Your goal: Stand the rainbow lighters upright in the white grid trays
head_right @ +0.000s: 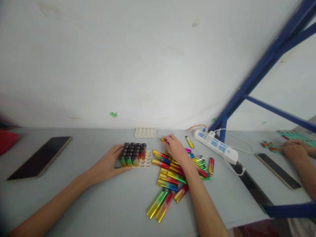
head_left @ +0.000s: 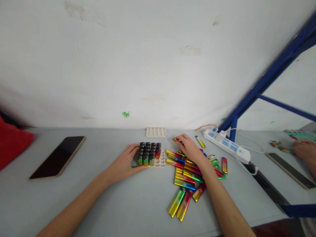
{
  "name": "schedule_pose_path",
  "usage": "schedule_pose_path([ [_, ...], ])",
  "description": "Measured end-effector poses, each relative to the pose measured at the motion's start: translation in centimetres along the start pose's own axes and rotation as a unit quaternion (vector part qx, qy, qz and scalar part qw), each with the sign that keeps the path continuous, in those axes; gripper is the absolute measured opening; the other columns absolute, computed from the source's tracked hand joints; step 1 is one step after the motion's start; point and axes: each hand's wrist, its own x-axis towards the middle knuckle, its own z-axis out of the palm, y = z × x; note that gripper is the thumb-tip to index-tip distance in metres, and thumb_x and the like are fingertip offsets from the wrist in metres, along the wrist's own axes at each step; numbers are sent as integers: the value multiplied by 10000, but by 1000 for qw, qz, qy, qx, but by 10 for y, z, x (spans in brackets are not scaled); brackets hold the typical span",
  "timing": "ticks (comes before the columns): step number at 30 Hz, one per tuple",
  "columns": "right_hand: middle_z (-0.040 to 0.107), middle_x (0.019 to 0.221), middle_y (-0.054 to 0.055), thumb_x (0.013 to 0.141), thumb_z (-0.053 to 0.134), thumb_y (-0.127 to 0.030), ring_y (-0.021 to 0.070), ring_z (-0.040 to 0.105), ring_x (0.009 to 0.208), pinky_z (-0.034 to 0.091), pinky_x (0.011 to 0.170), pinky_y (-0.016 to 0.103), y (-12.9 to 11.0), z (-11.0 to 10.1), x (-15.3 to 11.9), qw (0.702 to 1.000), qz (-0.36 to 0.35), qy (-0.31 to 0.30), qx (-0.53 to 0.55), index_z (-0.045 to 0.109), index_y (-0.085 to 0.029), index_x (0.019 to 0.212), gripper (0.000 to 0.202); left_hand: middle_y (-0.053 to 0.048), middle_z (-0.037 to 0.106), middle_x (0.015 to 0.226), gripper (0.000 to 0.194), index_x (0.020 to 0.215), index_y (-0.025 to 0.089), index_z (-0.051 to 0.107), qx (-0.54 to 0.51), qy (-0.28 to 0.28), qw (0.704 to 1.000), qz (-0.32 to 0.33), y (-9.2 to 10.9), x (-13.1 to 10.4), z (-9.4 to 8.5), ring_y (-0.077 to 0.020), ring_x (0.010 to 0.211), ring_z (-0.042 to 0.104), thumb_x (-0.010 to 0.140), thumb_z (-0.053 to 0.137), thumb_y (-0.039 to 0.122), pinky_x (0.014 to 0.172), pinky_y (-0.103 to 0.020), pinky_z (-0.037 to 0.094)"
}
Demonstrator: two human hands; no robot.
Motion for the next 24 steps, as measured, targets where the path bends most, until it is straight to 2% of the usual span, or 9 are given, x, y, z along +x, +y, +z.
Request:
schedule_pose_path([
  [3,870,992,99,1248,574,-449,289,820,906,663,948,410,-4,2,-7,992,27,87,84,862,-201,1400,409,-178,803,1608,703,1485,280,819,7,-7,1000,-2,7,0,0,-452,1537,737,959,956,724,1377,-645,612],
  [6,801,817,52,1139,689,-721,270,731,749,609,790,382,-19,6,-12,972,86,126,180,901,-221,1263,557,-176,805,1610,708,1484,263,812,20,0,1000,-15,12,2,0,-450,1534,732,969,946,730,1373,-658,607],
  [9,573,605,-55,896,890,-895,180,471,545,427,569,319,-42,13,-14,915,192,114,335,864,-228,1065,688,-167,815,1587,697,1451,268,824,22,7,1000,-20,14,4,0,-453,1538,729,966,937,755,1385,-669,596],
  [12,432,579,-111,719,1003,-938,117,299,515,315,520,298,-64,20,-14,853,249,81,452,801,-227,934,770,-171,805,1605,722,1430,268,834,17,10,999,-31,14,4,-1,-455,1546,731,943,942,790,1394,-668,594],
  [14,461,610,-85,734,943,-1012,117,334,529,336,529,304,-74,22,-13,846,243,76,468,737,-237,823,807,-172,805,1605,737,1418,268,838,15,14,999,-39,14,4,-1,-456,1538,741,929,945,809,1392,-668,600],
  [16,495,625,-48,827,751,-1127,143,436,545,400,546,316,-81,23,-11,856,228,74,458,629,-265,724,877,-165,812,1590,731,1411,277,842,14,20,999,-40,13,4,-1,-455,1528,750,923,949,811,1389,-671,604],
  [19,548,652,-27,899,581,-1175,187,576,595,533,613,340,-86,24,-10,863,185,39,468,548,-291,755,896,-160,821,1574,726,1407,283,846,15,21,999,-37,13,3,-2,-459,1526,753,920,951,811,1389,-679,604],
  [21,556,683,-53,894,643,-1145,167,531,566,514,576,319,-88,26,-10,849,167,14,501,570,-297,868,851,-169,819,1577,756,1416,270,842,17,15,999,-41,12,3,-2,-464,1529,752,914,949,825,1386,-683,605],
  [24,404,666,-124,827,733,-1134,115,286,498,294,468,260,-89,29,-10,821,192,-8,537,572,-310,951,848,-183,812,1585,804,1439,249,832,18,10,999,-48,11,3,-2,-468,1533,750,911,943,844,1383,-686,605],
])
